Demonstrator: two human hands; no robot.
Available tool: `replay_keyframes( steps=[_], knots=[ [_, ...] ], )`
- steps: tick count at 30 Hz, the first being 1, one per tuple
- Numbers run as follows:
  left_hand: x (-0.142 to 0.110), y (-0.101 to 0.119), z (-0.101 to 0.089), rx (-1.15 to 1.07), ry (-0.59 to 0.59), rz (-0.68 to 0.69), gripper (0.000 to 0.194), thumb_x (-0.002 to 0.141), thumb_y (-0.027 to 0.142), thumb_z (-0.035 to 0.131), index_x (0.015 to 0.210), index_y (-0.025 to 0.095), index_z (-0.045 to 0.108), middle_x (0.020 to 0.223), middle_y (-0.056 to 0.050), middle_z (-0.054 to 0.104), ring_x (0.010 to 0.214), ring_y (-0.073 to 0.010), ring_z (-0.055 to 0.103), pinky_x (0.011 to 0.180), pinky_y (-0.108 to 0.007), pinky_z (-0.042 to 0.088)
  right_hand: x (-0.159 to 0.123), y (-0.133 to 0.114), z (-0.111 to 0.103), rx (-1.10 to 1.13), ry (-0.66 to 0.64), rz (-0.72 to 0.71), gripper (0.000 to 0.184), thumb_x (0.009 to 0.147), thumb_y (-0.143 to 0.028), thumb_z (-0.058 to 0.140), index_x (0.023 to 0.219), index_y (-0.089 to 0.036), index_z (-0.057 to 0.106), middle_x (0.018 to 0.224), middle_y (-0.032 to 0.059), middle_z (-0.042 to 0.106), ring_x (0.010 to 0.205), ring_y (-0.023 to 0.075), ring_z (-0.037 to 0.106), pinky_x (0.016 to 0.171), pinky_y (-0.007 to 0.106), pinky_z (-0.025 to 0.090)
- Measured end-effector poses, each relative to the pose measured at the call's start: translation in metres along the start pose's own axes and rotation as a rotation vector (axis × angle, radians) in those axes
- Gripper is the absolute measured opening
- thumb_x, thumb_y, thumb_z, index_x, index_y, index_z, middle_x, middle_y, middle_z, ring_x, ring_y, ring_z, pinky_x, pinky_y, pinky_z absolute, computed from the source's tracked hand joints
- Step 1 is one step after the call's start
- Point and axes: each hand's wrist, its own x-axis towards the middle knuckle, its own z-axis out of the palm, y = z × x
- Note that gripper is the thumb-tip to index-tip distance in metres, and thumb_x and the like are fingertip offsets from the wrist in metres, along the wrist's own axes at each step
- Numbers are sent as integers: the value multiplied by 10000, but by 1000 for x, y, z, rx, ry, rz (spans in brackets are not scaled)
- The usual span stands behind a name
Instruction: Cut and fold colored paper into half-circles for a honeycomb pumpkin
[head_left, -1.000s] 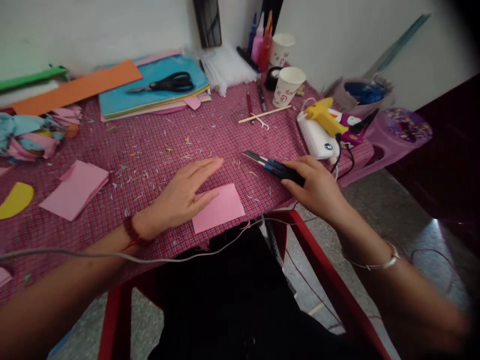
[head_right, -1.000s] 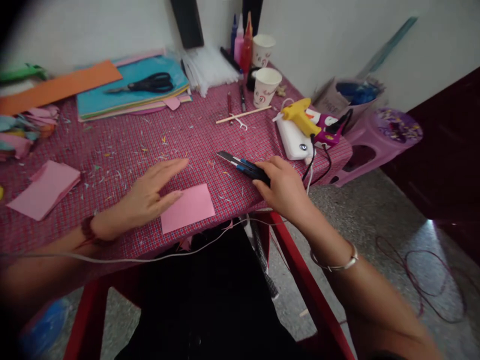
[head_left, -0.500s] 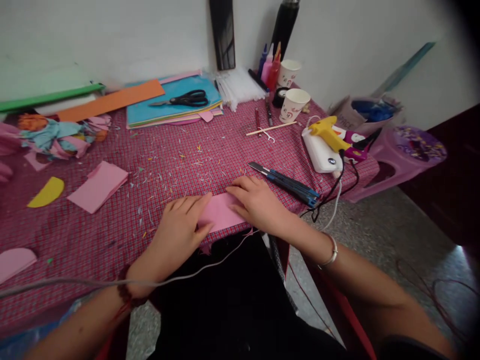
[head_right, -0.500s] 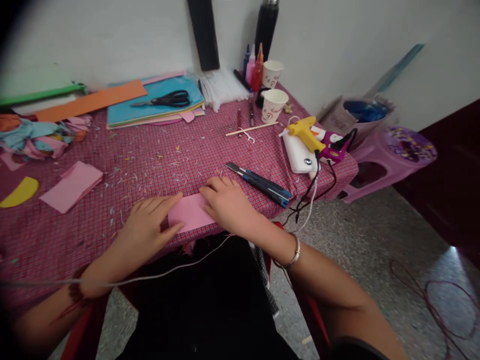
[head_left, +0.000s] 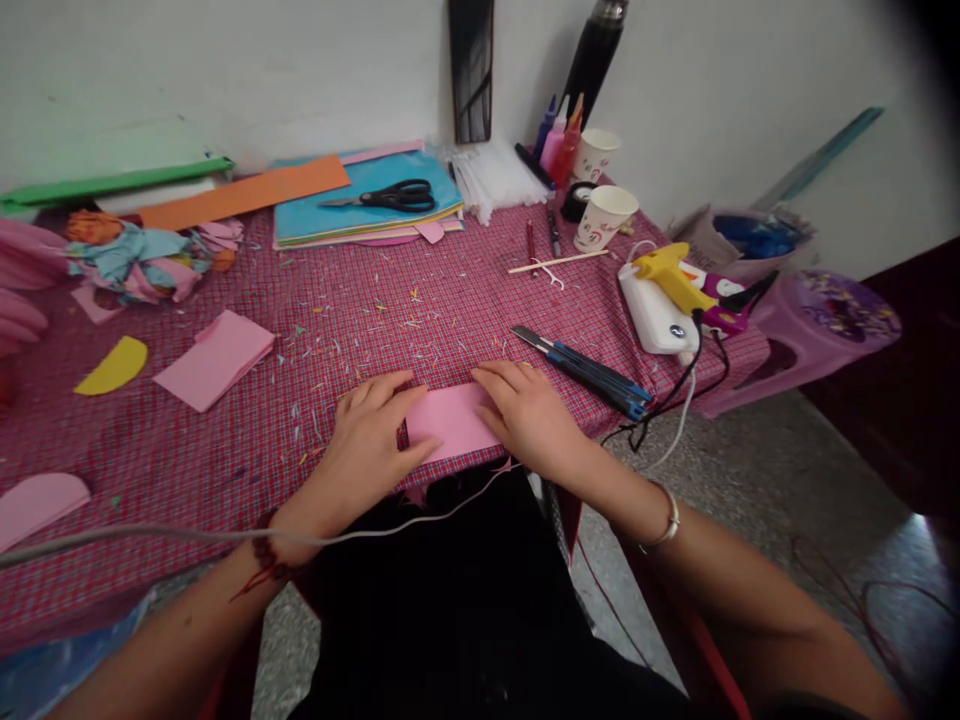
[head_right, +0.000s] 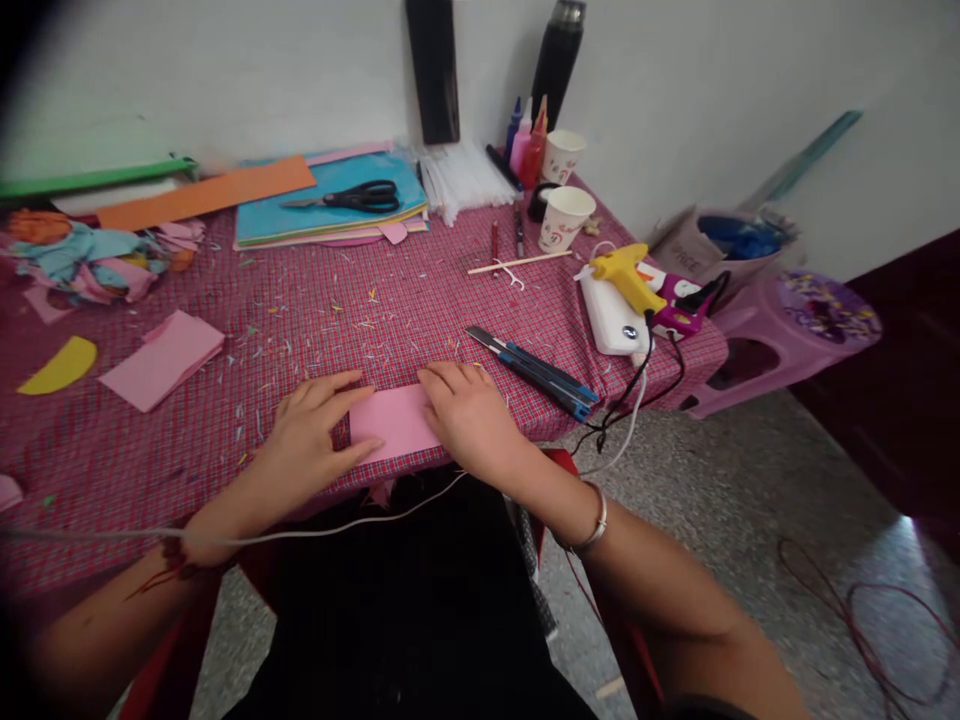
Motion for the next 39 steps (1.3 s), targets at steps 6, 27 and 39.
replay_keyframes(
  steps=[6, 27, 39],
  knots=[
    [3, 3, -2, -17, -12, -38, 456, 790, 380, 682, 1195, 192, 587, 1354, -133, 532, 1237, -333, 472, 1034, -550, 369, 0, -1, 2, -12, 18, 41, 226, 884, -179, 544, 1068, -93, 644, 1196, 192, 623, 1090, 315, 561, 915, 483, 465],
    [-3, 20, -28, -242, 165, 239, 240, 942, 201, 499, 1118, 246, 656, 1233, -55, 628, 1178, -215, 550, 1021, -443, 429, -9, -12, -28, 648, 325, -92, 105, 896, -114, 556, 852, -202, 592, 816, 11, 632, 802, 146, 612, 742, 308, 496],
    [-14, 10, -4, 117, -91, 437, 512, 872, 505, 587, 1259, 170, 580, 1349, -138, 578, 1277, -319, 485, 1067, -531, 387, -57, 71, -57, -6, 63, 146, 411, 872, -268, 614, 1261, -153, 545, 1229, 167, 578, 1141, 317, 554, 976, 522, 458]
  ],
)
